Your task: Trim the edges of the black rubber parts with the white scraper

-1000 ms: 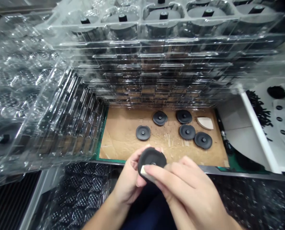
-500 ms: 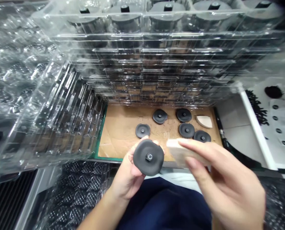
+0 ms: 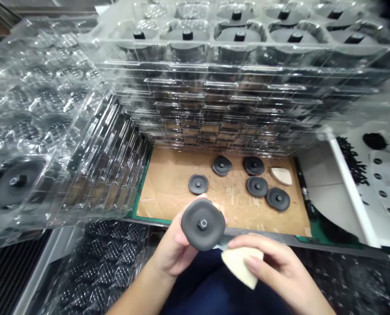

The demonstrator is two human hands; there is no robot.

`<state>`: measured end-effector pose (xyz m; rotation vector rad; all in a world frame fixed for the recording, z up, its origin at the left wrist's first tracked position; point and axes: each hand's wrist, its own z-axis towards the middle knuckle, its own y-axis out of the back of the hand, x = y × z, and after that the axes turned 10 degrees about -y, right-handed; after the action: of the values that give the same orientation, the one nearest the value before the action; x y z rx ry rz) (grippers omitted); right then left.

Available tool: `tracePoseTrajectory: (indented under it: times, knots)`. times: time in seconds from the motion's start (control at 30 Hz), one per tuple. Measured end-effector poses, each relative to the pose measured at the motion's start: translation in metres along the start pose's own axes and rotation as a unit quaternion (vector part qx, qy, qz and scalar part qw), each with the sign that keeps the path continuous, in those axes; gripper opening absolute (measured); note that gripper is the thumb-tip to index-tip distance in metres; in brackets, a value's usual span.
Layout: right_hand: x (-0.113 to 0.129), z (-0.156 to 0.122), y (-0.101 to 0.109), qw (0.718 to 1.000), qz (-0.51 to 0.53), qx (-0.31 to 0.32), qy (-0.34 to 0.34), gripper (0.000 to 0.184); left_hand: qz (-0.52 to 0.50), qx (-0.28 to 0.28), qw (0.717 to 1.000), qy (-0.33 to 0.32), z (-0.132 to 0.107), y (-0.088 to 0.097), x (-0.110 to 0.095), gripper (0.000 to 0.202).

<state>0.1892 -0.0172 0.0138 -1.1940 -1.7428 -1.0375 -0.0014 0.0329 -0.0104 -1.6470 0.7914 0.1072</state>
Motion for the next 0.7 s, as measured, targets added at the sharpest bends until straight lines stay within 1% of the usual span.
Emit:
tracePoseTrajectory:
  times: [0.07,0.13,0.23,0.27,0.3,0.33,0.37,0.4,0.43,0.47,0.5,0.53,0.57,0.63,0.67,0.7]
  knots:
    - [-0.007,0.003,0.0,0.997,0.019,-0.068,-0.018,0.017,-0.018,0.015,1.0,0.01,0.002,-0.005,0.0,0.053]
    - [-0.004,0.008,0.001,0.993,0.017,-0.116,-0.008,0.019,-0.022,0.021,0.999,0.026,0.003,-0.007,0.0,0.05]
    - [0.018,0.015,-0.002,0.976,-0.036,-0.205,0.058,0.022,-0.004,0.012,1.0,0.027,0.004,-0.007,0.003,0.05]
    - [0.027,0.018,-0.005,0.967,-0.063,-0.228,0.096,0.023,0.009,0.003,1.0,0.022,0.004,-0.006,0.005,0.052]
    - [0.036,0.02,-0.009,0.956,-0.094,-0.236,0.146,0.024,0.022,-0.005,1.0,0.016,0.005,-0.005,0.007,0.056]
    - [0.043,0.023,-0.013,0.944,-0.122,-0.235,0.199,0.025,0.034,-0.011,0.999,0.012,0.005,-0.004,0.008,0.059]
    - [0.048,0.025,-0.017,0.934,-0.148,-0.218,0.242,0.026,0.045,-0.013,0.999,0.011,0.005,-0.004,0.01,0.06]
    - [0.052,0.027,-0.02,0.929,-0.168,-0.187,0.272,0.025,0.053,-0.014,0.998,0.01,0.006,-0.003,0.01,0.061]
    - [0.054,0.028,-0.022,0.931,-0.184,-0.145,0.279,0.024,0.059,-0.015,0.998,0.008,0.006,-0.004,0.011,0.061]
    - [0.055,0.029,-0.023,0.938,-0.195,-0.101,0.268,0.022,0.062,-0.017,0.998,0.005,0.005,-0.005,0.011,0.061]
    - [0.055,0.03,-0.024,0.946,-0.202,-0.067,0.246,0.021,0.066,-0.022,0.998,0.001,0.004,-0.006,0.011,0.06]
    - [0.055,0.031,-0.025,0.949,-0.21,-0.053,0.228,0.021,0.071,-0.029,0.997,-0.002,0.003,-0.009,0.012,0.061]
    - [0.056,0.032,-0.026,0.947,-0.218,-0.069,0.225,0.021,0.077,-0.036,0.996,0.0,0.002,-0.011,0.012,0.061]
    - [0.056,0.033,-0.029,0.928,-0.227,-0.149,0.253,0.022,0.087,-0.044,0.995,0.011,-0.001,-0.017,0.012,0.055]
    - [0.057,0.033,-0.031,0.919,-0.225,-0.171,0.273,0.024,0.09,-0.044,0.995,0.013,-0.002,-0.018,0.012,0.05]
    - [0.057,0.031,-0.031,0.917,-0.22,-0.165,0.29,0.024,0.089,-0.042,0.995,0.01,-0.003,-0.019,0.01,0.046]
